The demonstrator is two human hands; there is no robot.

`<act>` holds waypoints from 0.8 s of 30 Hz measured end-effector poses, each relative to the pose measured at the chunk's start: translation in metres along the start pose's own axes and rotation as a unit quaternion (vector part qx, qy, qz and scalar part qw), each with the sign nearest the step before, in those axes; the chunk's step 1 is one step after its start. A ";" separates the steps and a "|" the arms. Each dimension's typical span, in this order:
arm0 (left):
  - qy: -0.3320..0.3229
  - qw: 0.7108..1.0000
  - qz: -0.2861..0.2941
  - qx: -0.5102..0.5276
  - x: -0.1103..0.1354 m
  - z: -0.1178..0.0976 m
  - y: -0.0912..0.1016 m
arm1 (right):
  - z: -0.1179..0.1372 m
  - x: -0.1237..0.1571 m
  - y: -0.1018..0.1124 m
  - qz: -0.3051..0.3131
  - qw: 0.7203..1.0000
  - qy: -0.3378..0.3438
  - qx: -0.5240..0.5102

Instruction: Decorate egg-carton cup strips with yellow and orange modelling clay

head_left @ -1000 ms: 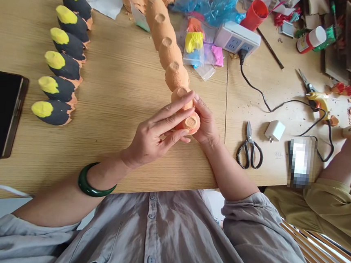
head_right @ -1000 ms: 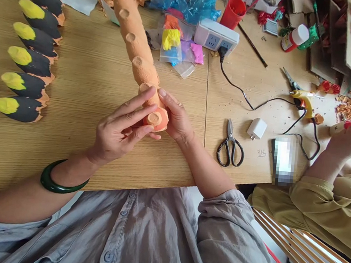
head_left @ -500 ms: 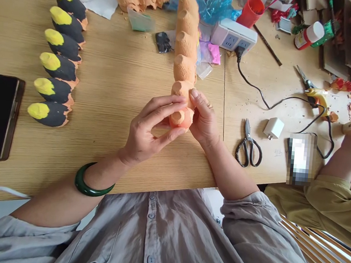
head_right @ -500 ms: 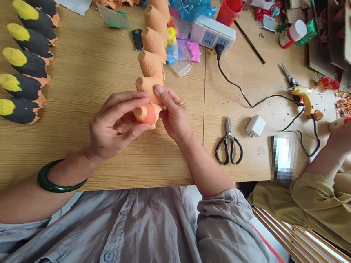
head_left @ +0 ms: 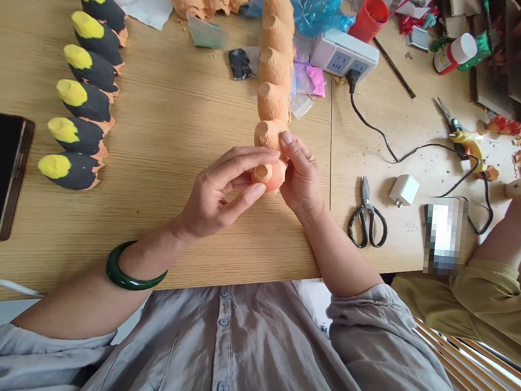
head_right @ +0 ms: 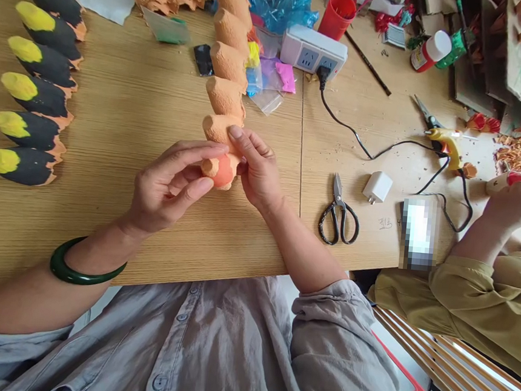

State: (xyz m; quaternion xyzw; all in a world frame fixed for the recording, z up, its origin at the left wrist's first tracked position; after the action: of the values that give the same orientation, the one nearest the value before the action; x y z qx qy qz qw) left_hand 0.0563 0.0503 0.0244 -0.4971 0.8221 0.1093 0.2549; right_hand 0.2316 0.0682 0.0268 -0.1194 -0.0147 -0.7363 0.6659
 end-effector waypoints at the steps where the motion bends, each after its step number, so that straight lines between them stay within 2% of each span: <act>1: 0.000 1.000 0.000 -0.003 0.000 0.001 0.000 | 0.001 0.001 -0.001 -0.003 1.000 0.007 -0.002; 6: -0.021 0.999 -0.022 -0.041 0.002 0.004 -0.002 | 0.005 0.003 -0.006 -0.008 0.999 0.033 0.014; 12: -0.024 0.999 -0.009 -0.048 0.001 0.005 0.001 | 0.005 0.002 -0.004 -0.024 0.997 0.014 0.069; 18: -0.008 0.999 0.009 -0.032 0.000 0.005 0.002 | 0.005 0.004 -0.004 -0.020 0.998 0.046 0.029; 20: 0.000 1.000 -0.006 -0.024 0.001 0.005 -0.001 | 0.006 0.007 -0.006 -0.015 0.998 0.057 0.016; 24: -0.018 0.997 -0.073 -0.027 0.002 0.003 -0.007 | 0.004 0.012 -0.010 -0.016 0.997 0.060 0.033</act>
State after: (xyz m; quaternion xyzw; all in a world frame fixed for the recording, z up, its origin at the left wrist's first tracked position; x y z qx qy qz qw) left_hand 0.0629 0.0469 0.0215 -0.5608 0.7756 0.1214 0.2632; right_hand 0.2218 0.0585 0.0341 -0.0524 -0.0011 -0.7520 0.6570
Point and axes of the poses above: each hand's wrist, its own x-axis away from the middle knuckle, its own y-axis out of the back of the hand, z = x × y, the point moved 1 cm from there along -x, towards the middle knuckle, and after that the axes turned 14 degrees about x, right-handed, at the moved point
